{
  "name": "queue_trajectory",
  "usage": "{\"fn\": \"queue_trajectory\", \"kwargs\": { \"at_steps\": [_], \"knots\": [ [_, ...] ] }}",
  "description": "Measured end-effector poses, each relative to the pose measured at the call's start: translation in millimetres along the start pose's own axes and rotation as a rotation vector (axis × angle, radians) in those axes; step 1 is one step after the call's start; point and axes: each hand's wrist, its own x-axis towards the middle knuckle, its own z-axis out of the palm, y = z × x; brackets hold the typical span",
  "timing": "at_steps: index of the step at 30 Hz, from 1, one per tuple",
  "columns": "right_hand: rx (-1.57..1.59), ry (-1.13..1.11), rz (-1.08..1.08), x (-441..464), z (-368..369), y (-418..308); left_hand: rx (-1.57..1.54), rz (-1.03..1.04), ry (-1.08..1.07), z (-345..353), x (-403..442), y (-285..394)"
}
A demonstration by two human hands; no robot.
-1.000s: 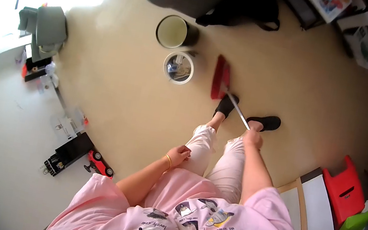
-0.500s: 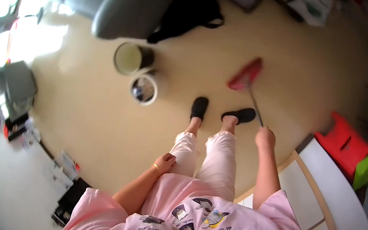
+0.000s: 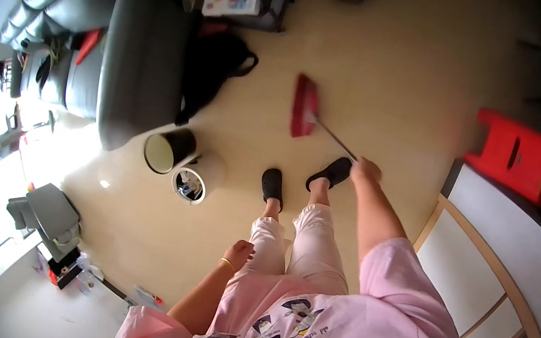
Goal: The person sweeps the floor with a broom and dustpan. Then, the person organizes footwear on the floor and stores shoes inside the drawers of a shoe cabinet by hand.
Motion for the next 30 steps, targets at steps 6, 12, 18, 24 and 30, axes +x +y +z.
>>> {"fn": "queue_trajectory", "kwargs": {
  "at_steps": [6,12,18,24,30],
  "knots": [
    [0.122,-0.032,0.274,14,15,230,0.043,0.040,-0.065,65,19,62],
    [0.024,0.007,0.356,-29,-7,318,0.123,0.176,-0.213,113,26,139],
    [0.238,0.212,0.085,-61,-54,274,0.420,0.411,-0.131,115,28,206],
    [0.376,0.188,-0.106,6,-141,70,0.640,0.534,-0.198,102,70,271],
    [0.250,-0.049,-0.093,106,-271,-145,0.492,0.509,-0.207,78,97,383]
  ]
}}
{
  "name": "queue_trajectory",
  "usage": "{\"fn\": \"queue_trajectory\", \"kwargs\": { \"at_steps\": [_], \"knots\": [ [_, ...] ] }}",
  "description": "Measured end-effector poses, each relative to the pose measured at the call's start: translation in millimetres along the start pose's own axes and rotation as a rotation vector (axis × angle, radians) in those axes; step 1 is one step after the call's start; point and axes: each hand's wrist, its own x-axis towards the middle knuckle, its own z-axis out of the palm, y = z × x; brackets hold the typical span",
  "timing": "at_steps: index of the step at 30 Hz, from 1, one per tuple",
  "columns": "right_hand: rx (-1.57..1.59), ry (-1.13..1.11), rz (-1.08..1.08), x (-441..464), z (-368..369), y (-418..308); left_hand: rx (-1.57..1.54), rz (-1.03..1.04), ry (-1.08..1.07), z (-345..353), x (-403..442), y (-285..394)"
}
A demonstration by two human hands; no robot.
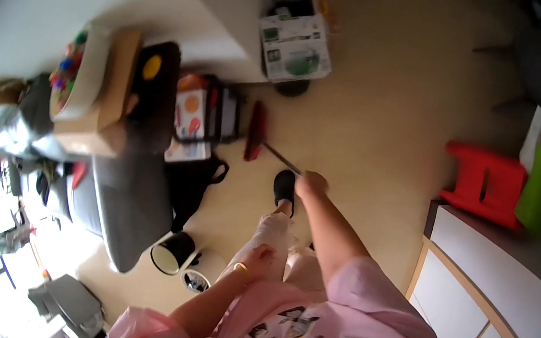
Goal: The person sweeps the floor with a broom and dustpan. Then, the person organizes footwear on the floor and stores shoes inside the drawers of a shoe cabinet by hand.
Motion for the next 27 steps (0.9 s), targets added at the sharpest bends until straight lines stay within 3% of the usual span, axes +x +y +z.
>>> {"fn": "queue_trajectory", "kwargs": {
  "at_steps": [1,3,4,6,11,14,16,20,21,27],
  "knots": [
    [-0.089,-0.050,0.054,25,-6,-23,0.016,0.006,-0.027,-13,6,2],
    [-0.128,-0.087,0.032,40,-44,-39,-0.360,-0.199,0.037,-49,20,11],
    [-0.143,-0.087,0.023,44,-55,-38,-0.339,-0.204,0.019,-65,23,18],
    [-0.090,-0.056,0.088,66,-63,-5,-0.147,-0.196,0.068,-94,25,35],
    [-0.020,0.027,0.330,68,-110,127,-0.123,-0.205,-0.012,-131,42,45],
    [0.011,0.116,0.442,79,-130,189,-0.099,-0.252,-0.055,-122,60,48],
    [0.099,0.181,0.481,78,-142,215,0.114,-0.180,-0.092,-122,75,35],
    [0.448,0.214,0.705,80,-135,280,0.107,-0.282,-0.127,-108,92,65],
    [0.478,0.212,0.714,78,-130,293,0.013,-0.264,-0.178,-111,98,70],
    [0.760,0.041,0.866,57,-98,384,0.168,-0.321,-0.150,-84,125,144]
  ]
}}
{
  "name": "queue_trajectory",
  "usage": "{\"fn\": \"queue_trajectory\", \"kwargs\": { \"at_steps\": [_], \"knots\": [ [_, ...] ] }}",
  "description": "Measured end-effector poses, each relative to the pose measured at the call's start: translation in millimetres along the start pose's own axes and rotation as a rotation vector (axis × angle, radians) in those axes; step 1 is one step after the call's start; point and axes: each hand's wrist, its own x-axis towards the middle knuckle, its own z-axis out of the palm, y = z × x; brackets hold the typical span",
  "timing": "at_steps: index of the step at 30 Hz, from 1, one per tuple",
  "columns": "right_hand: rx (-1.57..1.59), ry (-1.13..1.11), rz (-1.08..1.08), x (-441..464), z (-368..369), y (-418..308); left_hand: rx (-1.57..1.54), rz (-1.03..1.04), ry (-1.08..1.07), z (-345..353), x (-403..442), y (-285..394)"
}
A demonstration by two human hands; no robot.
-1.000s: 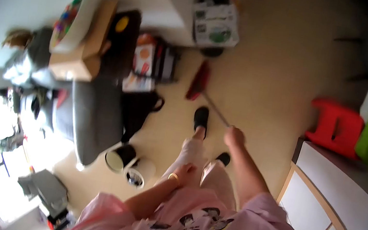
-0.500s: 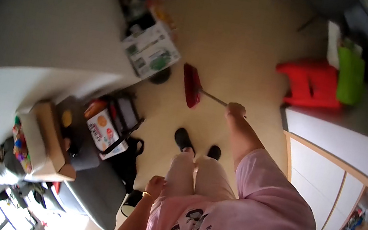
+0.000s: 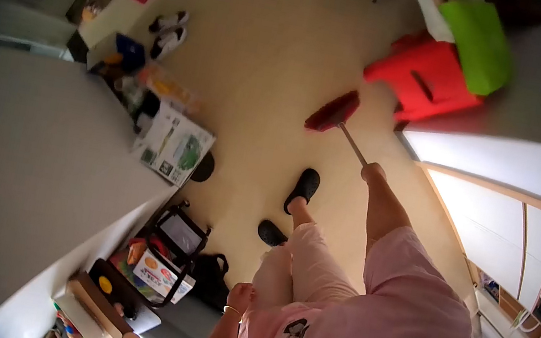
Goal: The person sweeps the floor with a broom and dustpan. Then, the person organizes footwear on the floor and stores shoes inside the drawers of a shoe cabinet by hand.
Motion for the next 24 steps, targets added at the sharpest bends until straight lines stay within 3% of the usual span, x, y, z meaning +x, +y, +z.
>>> {"fn": "queue_trajectory", "kwargs": {
  "at_steps": [9,12,15,18,20,21,22,23,24],
  "knots": [
    [0.364,-0.058,0.119,107,-60,23,0.182,-0.047,-0.008,62,21,137],
    [0.449,0.077,0.106,153,-55,24,0.258,0.037,-0.100,79,23,185],
    [0.794,-0.340,0.313,173,-27,57,0.353,0.126,-0.139,91,31,217],
    [0.949,-0.520,0.200,135,45,114,0.397,0.087,-0.142,103,35,240],
    [1.033,-0.519,0.317,62,38,126,0.411,0.057,-0.137,110,41,245],
    [0.923,-0.509,0.320,38,40,131,0.415,0.045,-0.171,111,43,245],
    [0.689,-0.376,0.100,19,57,141,0.423,0.029,-0.203,110,41,246],
    [0.699,-0.391,0.110,-8,70,143,0.440,0.018,-0.198,112,38,251],
    [0.598,-0.183,0.006,-37,78,146,0.498,0.012,-0.199,117,35,259]
  ]
}}
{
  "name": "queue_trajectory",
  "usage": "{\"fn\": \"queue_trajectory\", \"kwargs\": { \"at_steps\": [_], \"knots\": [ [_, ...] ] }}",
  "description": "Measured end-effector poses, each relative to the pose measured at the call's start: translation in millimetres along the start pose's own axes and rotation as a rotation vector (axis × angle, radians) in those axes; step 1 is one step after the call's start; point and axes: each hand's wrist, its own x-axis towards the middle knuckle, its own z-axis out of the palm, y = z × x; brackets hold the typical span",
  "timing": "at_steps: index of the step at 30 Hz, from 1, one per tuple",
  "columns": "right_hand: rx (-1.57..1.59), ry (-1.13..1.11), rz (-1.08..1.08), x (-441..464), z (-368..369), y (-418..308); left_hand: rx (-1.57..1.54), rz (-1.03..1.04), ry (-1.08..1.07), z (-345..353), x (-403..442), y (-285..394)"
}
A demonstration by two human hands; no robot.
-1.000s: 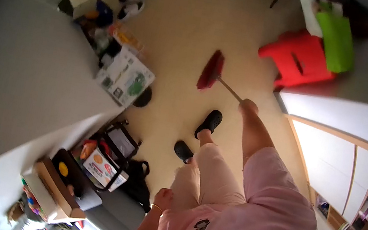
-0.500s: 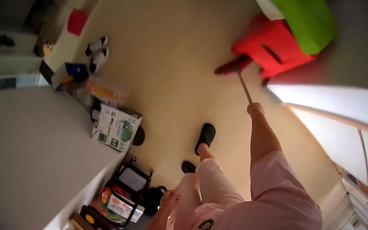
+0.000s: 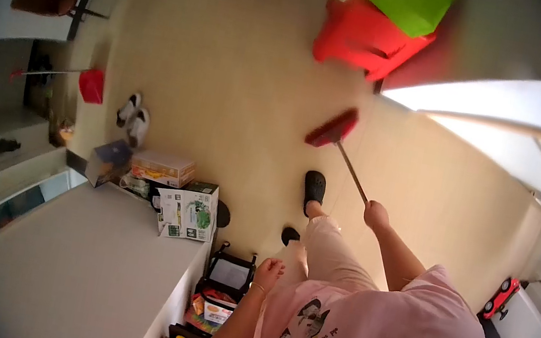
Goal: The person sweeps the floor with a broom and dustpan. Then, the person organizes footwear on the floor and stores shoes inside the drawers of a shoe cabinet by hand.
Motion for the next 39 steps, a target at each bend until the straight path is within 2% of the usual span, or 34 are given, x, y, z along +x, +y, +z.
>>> {"fn": "queue_trajectory", "kwargs": {
  "at_steps": [1,3,5,9,11,13,16,18,20,21,23,24,25,27,28,29,31,32,35,37,39],
  "knots": [
    [-0.119,0.173,-0.149,-23,1,-1,0.054,-0.007,-0.006,1,-2,5],
    [-0.148,0.037,-0.071,-67,0,-44,0.068,-0.014,-0.008,-3,1,2],
    [-0.253,-0.043,-0.140,-87,15,-93,0.093,-0.017,-0.014,-7,1,4],
    [-0.341,-0.027,-0.311,-56,79,-188,0.198,0.011,0.043,-29,-2,17],
    [-0.431,-0.076,-0.267,-35,101,-241,0.213,0.111,0.001,-46,-2,23],
    [-0.596,-0.104,-0.207,-21,108,-267,0.179,0.125,0.021,-67,-3,42],
    [-0.487,-0.037,-0.127,-16,78,-234,0.141,0.133,0.029,-125,0,59],
    [-0.543,0.055,-0.011,3,66,-168,0.071,0.125,0.046,-161,10,61],
    [-0.458,0.130,0.107,3,48,-114,0.127,0.091,0.073,-207,20,49],
    [-0.404,0.183,0.155,-10,37,-105,0.092,0.101,0.098,-229,23,44],
    [-0.568,0.219,0.260,-4,25,-92,0.437,0.057,0.182,-271,31,37],
    [-0.491,0.253,0.249,7,17,-83,0.366,0.004,0.239,-288,37,26],
    [-0.540,0.205,0.256,22,8,-76,0.315,-0.003,0.279,-306,39,22],
    [-0.618,0.150,0.284,-2,-5,-99,0.297,0.035,0.233,-334,36,10],
    [-0.720,0.141,0.327,78,12,-3,0.272,0.037,0.244,-345,34,9],
    [-0.572,0.283,0.260,27,11,-60,0.254,0.026,0.267,-353,34,8],
    [-0.410,0.189,0.263,33,19,-81,0.214,0.029,0.290,-366,40,8],
    [-0.418,0.210,0.246,41,20,-102,0.180,0.013,0.280,-368,48,2],
    [0.113,-0.126,0.343,56,32,-189,0.191,0.024,0.270,-372,69,15],
    [0.316,0.030,0.257,50,56,-270,0.169,-0.026,0.160,-377,69,38],
    [0.347,-0.041,0.269,30,68,-361,0.128,-0.033,0.153,-383,69,65]
  ]
}}
